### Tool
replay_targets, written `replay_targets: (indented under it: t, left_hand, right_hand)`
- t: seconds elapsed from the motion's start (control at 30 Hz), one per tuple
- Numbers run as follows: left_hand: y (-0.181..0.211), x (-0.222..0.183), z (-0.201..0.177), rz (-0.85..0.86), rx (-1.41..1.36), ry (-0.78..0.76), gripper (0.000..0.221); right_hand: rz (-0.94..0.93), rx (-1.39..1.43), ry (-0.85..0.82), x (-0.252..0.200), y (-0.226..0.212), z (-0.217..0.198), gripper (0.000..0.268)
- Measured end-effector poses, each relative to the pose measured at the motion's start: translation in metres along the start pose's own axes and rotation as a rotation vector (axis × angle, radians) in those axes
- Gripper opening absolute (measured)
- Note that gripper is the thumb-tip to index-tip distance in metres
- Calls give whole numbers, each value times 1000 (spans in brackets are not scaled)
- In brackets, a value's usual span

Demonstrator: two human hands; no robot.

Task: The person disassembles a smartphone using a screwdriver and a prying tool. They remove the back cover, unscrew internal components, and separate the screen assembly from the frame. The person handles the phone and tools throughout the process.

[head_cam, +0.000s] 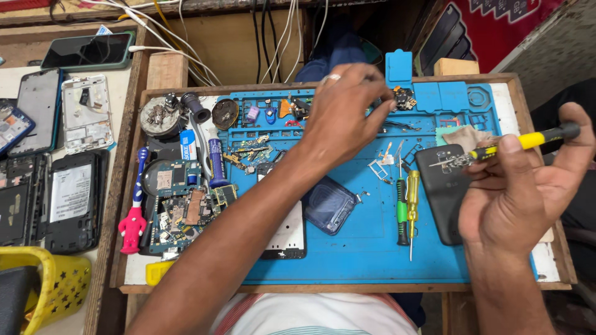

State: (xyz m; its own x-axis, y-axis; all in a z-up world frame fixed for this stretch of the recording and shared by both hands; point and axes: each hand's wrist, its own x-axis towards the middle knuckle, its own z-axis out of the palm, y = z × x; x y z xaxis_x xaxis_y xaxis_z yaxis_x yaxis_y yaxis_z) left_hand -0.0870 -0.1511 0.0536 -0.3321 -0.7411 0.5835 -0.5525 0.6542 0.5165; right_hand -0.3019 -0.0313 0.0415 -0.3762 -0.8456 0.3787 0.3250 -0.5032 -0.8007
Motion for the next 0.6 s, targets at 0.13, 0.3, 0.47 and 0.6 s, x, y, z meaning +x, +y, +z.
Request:
replay_targets:
  t: [0.13,0.3,0.47,0.6]
  left_hand:
    - [-9,27,33,71,167,21,16]
    - [-14,23,17,71,235,18,23]
    - [-12,-31,-63,-58,117,-2,29]
    - [-2,-86,-108,-280,166,-82,31]
  right_hand:
    - [-6,9,-10,-1,3,-6,61]
    - [0,36,21,-1,4,-5,68]
    - [7,-25,-27,-3,6,-2,72]
    - [64,-124,-76,-8,5,6,77]
